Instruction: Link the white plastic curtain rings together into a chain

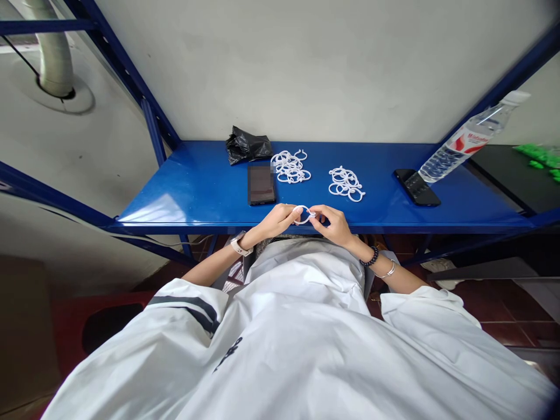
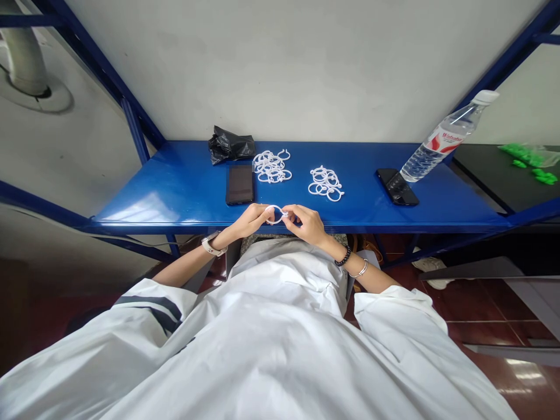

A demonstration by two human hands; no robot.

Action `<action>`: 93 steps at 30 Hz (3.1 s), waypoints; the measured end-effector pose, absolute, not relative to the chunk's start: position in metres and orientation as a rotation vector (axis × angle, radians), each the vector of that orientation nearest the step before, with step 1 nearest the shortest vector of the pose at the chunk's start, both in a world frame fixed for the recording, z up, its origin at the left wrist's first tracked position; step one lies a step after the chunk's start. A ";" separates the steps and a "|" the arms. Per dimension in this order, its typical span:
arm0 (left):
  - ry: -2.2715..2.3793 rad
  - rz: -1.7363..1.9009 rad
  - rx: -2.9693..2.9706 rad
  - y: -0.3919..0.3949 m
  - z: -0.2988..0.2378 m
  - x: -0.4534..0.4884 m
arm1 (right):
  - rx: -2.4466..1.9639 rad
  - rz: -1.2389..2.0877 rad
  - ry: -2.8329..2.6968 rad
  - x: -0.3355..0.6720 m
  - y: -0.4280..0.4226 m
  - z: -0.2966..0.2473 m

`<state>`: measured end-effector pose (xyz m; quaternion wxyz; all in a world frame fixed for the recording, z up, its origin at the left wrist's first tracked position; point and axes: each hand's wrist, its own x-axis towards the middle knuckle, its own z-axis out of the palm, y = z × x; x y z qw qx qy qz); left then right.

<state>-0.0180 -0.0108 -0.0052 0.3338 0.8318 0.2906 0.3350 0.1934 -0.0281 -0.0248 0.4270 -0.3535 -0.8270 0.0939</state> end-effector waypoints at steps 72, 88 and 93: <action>0.839 0.823 2.351 -0.015 -0.005 -0.017 | -0.875 0.208 -2.077 0.196 -0.026 -0.028; 0.814 0.855 2.328 -0.014 -0.006 -0.017 | -0.895 0.277 -2.014 0.193 -0.029 -0.027; 0.807 0.856 2.324 -0.013 -0.008 -0.017 | -0.912 0.262 -2.003 0.193 -0.028 -0.029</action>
